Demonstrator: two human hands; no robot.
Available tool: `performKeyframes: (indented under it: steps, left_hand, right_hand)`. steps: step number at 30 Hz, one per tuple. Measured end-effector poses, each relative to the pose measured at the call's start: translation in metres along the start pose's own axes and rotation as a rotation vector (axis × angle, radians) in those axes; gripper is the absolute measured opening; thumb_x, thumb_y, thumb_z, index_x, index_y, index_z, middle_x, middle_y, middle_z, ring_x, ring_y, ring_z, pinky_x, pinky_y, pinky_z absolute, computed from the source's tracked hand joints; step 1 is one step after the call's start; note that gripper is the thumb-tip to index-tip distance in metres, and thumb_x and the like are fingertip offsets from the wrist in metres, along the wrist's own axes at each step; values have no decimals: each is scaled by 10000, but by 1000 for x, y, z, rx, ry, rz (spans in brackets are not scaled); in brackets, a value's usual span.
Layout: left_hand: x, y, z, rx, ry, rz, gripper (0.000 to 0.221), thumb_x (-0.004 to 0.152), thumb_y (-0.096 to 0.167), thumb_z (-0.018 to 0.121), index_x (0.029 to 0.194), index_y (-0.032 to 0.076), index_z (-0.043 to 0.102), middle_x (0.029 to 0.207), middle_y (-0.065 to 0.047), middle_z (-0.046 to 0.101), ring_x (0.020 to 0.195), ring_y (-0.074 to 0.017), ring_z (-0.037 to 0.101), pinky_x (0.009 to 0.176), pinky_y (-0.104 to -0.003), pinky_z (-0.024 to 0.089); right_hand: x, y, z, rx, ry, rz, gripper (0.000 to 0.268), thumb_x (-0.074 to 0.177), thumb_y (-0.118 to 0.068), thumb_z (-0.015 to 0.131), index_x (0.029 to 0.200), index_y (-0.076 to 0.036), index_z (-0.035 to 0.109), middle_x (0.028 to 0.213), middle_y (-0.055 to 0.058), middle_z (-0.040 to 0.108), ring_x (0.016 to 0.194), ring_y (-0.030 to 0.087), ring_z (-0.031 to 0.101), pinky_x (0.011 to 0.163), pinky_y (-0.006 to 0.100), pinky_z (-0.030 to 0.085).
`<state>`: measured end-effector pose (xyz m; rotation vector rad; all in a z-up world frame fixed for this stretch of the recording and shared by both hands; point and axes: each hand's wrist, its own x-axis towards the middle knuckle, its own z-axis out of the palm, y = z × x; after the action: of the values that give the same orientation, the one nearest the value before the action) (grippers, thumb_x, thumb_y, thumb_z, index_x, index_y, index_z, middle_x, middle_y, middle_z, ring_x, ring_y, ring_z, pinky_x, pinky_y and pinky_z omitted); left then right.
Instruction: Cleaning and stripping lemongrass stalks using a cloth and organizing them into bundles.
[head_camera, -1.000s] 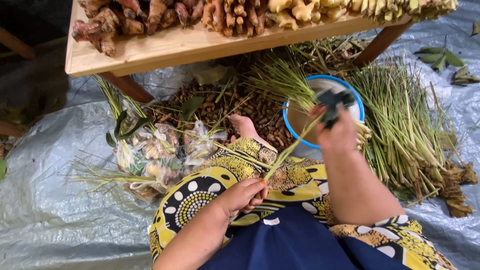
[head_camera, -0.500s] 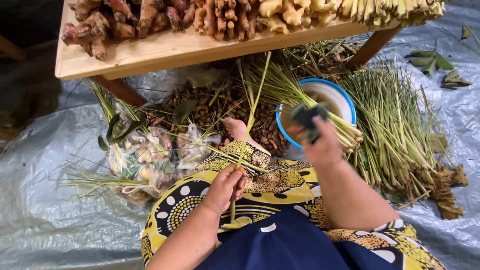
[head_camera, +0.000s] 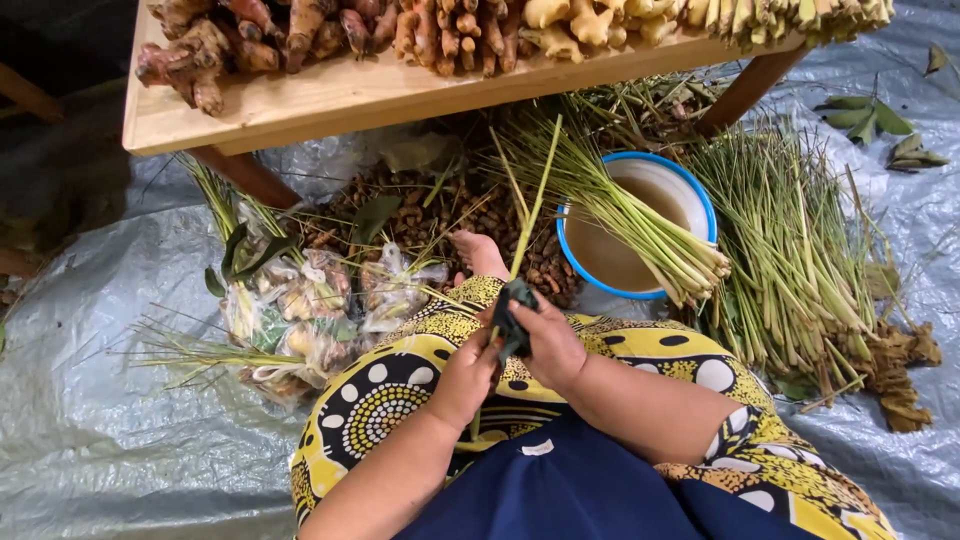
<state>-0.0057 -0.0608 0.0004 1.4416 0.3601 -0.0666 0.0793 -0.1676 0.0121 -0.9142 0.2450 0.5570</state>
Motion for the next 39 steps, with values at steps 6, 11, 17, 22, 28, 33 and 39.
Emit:
performKeyframes:
  steps: [6,11,17,22,28,33,39]
  left_hand:
    - [1,-14,0,69,-91,23,263,1084,230,498,938,59,634,508,-30,495,403,-132,449,414,-243,394]
    - [-1,-28,-1,-36,-171,-56,288,1093,230,477,944,40,634,534,-60,462,416,-137,407,426,-250,378]
    - [-4,-25,-3,-50,-259,-144,267,1073,207,493,906,41,618,543,-61,440,420,-122,380,411,-248,346]
    - [-2,-10,-9,-101,-238,-165,247,1059,193,485,941,24,621,550,-81,444,430,-141,417,418,-254,377]
    - [-2,-3,-7,-279,-68,-6,167,1073,163,427,1011,63,546,641,-39,441,472,-85,437,447,-198,392]
    - [-6,8,-1,-35,-8,136,241,1093,190,445,972,61,608,677,-24,490,595,-123,442,544,-257,400]
    - [-5,-10,-3,116,-93,6,292,1083,242,481,926,53,638,526,-26,523,459,-134,492,486,-243,431]
  right_hand:
    - [14,-39,10,-31,99,-178,202,944,-135,675,1131,-63,696,912,155,705,769,225,667,617,275,536]
    - [27,-95,4,-90,62,-221,249,1027,-243,526,973,-57,682,877,206,733,822,265,713,676,288,497]
    - [65,-139,-39,249,115,-359,264,1035,-252,499,942,-45,633,824,168,667,830,301,703,836,421,576]
    - [72,-173,-70,438,136,-419,247,1034,-316,468,1081,-123,615,888,101,709,927,265,734,960,461,608]
    - [-2,-125,3,-76,-52,-202,463,974,-427,469,1050,-36,707,901,164,741,879,221,729,822,367,595]
    - [-28,-66,41,-744,-261,100,294,952,-206,613,1174,-57,736,931,217,761,858,346,764,890,533,596]
    - [3,-80,30,-373,-55,-193,258,930,-203,605,927,4,759,791,210,718,662,237,640,649,317,506]
